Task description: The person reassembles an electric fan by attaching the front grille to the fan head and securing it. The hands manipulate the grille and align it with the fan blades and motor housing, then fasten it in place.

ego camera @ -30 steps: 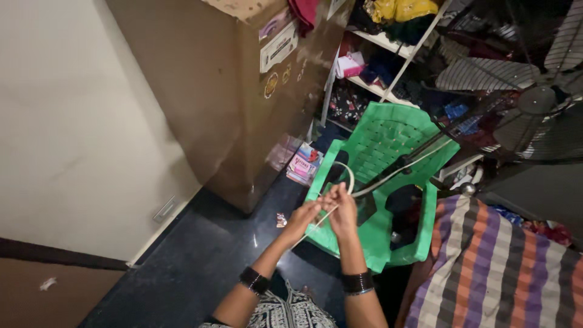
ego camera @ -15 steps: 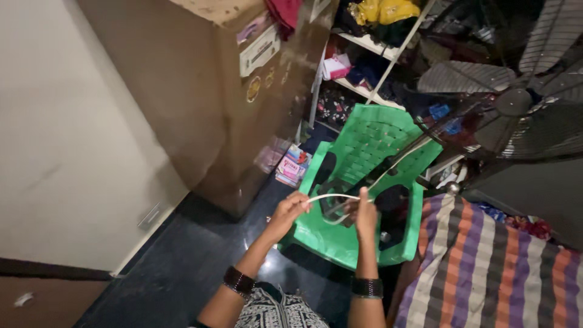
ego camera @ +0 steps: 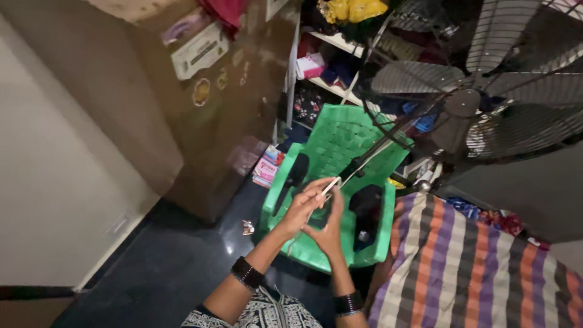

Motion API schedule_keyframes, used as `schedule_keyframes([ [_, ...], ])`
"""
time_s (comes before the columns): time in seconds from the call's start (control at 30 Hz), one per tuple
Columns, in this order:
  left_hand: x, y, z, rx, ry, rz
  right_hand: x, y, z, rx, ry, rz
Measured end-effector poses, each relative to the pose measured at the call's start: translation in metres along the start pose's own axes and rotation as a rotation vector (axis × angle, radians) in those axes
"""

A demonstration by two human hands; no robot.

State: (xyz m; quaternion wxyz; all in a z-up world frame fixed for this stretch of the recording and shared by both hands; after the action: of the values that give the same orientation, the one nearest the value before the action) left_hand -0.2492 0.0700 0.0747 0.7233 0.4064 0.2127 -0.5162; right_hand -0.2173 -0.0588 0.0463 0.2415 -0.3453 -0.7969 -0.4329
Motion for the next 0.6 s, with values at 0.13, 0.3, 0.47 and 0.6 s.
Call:
schedule_keyframes([
  [0.13, 0.031, 0.012, 0.003, 0.016, -0.074, -0.077, -0.008, 0.013, -0.028, -0.196, -0.241, 0.005],
  [0.3, 0.082, 0.017, 0.008, 0.113, -0.084, -0.068, -0.049, 0.033, -0.055, -0.120, -0.275, -0.180],
  [0.47, 0.127, 0.027, -0.009, 0.015, 0.206, 0.011, -0.117, 0.033, -0.054, 0.042, -0.136, 0.172],
  [0.6, 0.161, 0.045, -0.042, -0.132, 0.295, -0.204, -0.175, 0.035, -0.040, 0.035, -0.305, 0.130],
])
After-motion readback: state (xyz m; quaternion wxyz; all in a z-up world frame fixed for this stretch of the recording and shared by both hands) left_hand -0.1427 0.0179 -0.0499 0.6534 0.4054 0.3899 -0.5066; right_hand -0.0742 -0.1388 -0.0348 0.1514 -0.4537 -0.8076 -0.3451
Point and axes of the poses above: each hand's wrist, its own y-axis towards the middle knuckle, its own z-axis out of the palm, x = y × z, the point moved 2 cm from there along y, towards the middle knuckle, and after that the axes turned 6 degrees about -y, right-handed, at the moved point
